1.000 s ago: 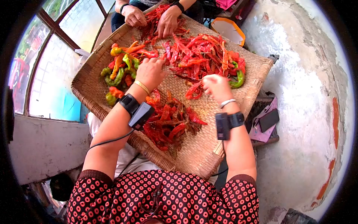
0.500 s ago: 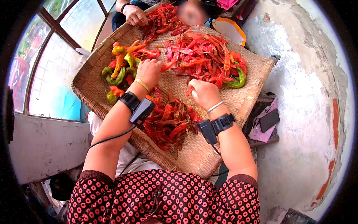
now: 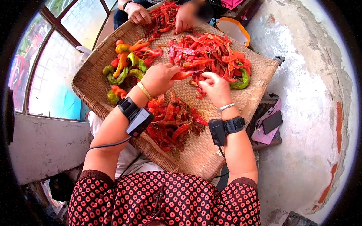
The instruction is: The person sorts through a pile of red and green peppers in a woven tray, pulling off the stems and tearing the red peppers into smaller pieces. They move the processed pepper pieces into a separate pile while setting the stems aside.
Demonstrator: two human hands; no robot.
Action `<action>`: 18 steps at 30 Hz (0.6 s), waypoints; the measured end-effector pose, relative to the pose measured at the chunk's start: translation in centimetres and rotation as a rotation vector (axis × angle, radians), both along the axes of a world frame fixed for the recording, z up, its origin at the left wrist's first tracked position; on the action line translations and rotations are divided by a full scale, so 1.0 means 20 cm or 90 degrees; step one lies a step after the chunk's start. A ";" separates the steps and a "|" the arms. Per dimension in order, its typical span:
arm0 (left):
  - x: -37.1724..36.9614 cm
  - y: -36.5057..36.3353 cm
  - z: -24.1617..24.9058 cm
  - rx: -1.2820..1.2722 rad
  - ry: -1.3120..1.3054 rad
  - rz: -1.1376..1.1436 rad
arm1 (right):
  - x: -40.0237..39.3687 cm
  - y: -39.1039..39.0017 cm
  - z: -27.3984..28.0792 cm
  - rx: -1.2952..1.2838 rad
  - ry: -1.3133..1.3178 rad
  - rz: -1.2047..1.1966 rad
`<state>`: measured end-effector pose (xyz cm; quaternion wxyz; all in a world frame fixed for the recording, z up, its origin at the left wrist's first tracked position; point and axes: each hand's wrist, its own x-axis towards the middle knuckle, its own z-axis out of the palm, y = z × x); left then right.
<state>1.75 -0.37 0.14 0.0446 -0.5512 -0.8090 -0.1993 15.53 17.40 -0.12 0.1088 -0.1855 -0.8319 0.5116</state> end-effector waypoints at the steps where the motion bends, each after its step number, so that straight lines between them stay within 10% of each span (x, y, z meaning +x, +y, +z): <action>1: 0.01 0.00 0.01 0.038 -0.007 -0.018 | 0.00 -0.02 -0.02 -0.057 -0.009 0.044; 9: 0.08 0.04 0.09 0.224 -0.039 -0.113 | -0.02 -0.21 0.08 -0.379 0.064 0.087; 18: 0.12 0.06 0.14 0.402 -0.131 -0.079 | -0.01 -0.15 0.13 -0.302 0.085 -0.009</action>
